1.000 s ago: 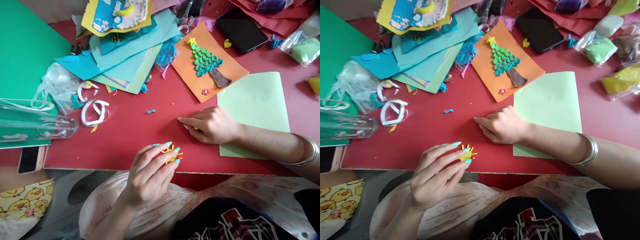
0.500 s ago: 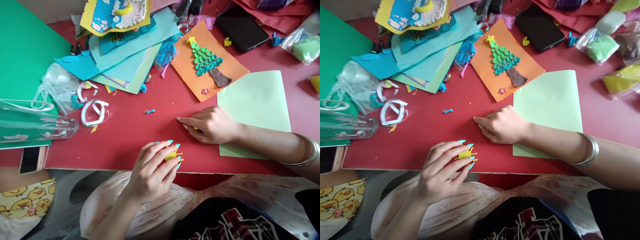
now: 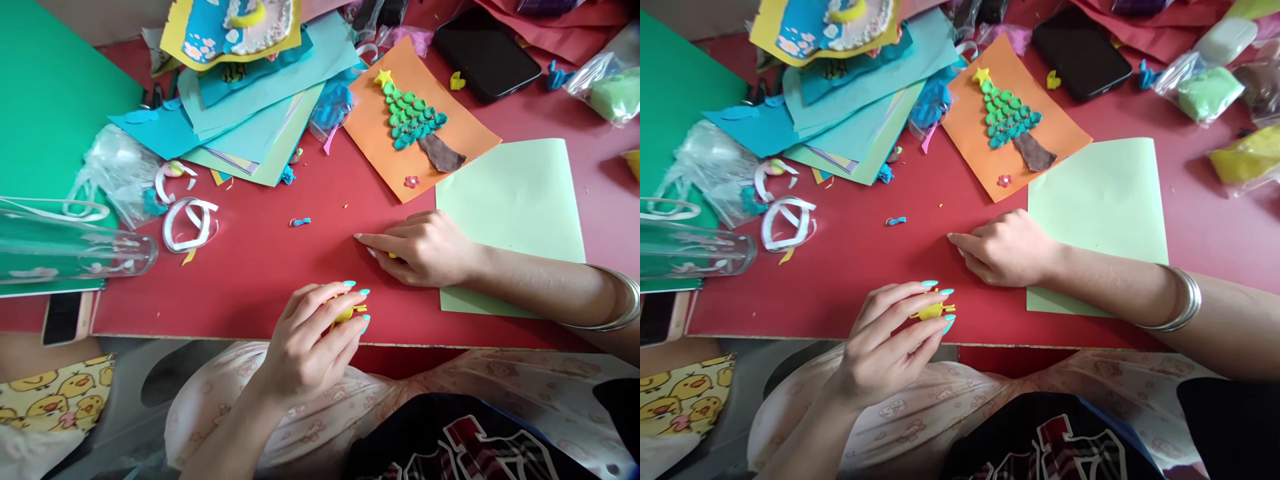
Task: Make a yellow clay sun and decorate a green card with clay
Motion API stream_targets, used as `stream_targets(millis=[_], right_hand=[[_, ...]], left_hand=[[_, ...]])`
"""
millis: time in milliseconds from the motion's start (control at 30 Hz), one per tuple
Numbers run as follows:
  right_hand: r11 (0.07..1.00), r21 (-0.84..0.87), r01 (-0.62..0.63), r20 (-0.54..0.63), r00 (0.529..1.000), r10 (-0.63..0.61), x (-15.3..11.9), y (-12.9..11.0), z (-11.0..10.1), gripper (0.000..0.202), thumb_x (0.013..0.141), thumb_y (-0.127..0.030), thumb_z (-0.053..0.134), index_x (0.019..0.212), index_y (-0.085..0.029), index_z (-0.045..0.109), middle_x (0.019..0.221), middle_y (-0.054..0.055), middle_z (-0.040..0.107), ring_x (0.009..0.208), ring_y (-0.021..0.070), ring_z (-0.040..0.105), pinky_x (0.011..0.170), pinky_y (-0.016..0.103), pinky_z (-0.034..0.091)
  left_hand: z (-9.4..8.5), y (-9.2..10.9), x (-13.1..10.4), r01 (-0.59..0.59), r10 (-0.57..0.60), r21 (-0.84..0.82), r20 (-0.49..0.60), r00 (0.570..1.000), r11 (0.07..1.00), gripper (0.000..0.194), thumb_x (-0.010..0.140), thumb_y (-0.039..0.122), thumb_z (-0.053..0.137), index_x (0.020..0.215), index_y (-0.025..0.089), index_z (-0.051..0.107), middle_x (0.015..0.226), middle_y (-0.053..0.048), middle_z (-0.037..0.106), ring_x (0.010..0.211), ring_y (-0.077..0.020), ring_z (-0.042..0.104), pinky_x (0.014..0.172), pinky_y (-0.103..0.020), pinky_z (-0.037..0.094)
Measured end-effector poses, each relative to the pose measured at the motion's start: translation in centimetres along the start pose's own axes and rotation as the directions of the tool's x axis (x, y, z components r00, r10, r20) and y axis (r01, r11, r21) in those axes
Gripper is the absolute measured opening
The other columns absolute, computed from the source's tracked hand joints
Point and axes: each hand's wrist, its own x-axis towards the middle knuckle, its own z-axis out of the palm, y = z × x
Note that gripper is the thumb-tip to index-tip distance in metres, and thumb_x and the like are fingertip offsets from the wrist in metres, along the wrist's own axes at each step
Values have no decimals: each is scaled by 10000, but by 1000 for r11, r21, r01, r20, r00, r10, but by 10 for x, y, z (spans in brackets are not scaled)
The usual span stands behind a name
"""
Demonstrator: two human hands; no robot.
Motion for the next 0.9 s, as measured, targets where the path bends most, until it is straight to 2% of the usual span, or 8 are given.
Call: stream_targets(millis=[133, 367, 667, 767, 900], right_hand=[[1000, -10, -2, 1, 1000, 2, 0, 0, -1, 365, 876, -258, 382, 1099, -155, 653, 608, 42, 653, 455, 100, 455, 465, 262, 203], [1000, -2, 4, 8, 1000, -4, 0, 0, -1, 360, 867, -247, 395, 1104, -145, 646, 601, 50, 647, 448, 96, 444, 462, 262, 192], [1000, -12, 8, -5, 1000, -8, 0, 0, 0, 357, 866, -245, 394, 1096, -147, 649, 593, 44, 638, 448, 96, 442, 466, 262, 192], [1000, -12, 15, -15, 1000, -15, -1, 0, 1, 352, 868, -243, 394, 1094, -151, 648, 595, 40, 638, 449, 98, 442, 467, 261, 191], [1000, -9, 17, -14, 1000, -17, -1, 0, 1, 358, 873, -245, 381, 1092, -146, 646, 600, 43, 637, 447, 94, 436, 460, 264, 189]], left_hand=[[-6, 1, 7, 19, -18, 22, -41, 999, 1000, 159, 724, 65, 621, 811, 197, 640, 937, -54, 689, 942, -218, 598, 772, -375, 497], [-11, 2, 9, -9, 8, 16, 43, 999, 1000, 151, 710, 85, 624, 827, 178, 648, 972, -83, 685, 964, -245, 591, 804, -413, 459], [-11, 1, 1, -18, 22, -36, 104, 994, 999, 160, 720, 105, 603, 857, 171, 649, 955, -84, 689, 959, -235, 593, 793, -386, 457], [-10, 1, -2, -48, 41, 62, 108, 993, 997, 215, 742, 156, 598, 950, 171, 650, 1035, -108, 675, 999, -248, 585, 826, -404, 440], [-8, 0, -8, -92, 67, 133, 181, 981, 987, 283, 784, 285, 554, 1026, 165, 639, 1195, -152, 604, 1105, -277, 540, 882, -444, 402]])
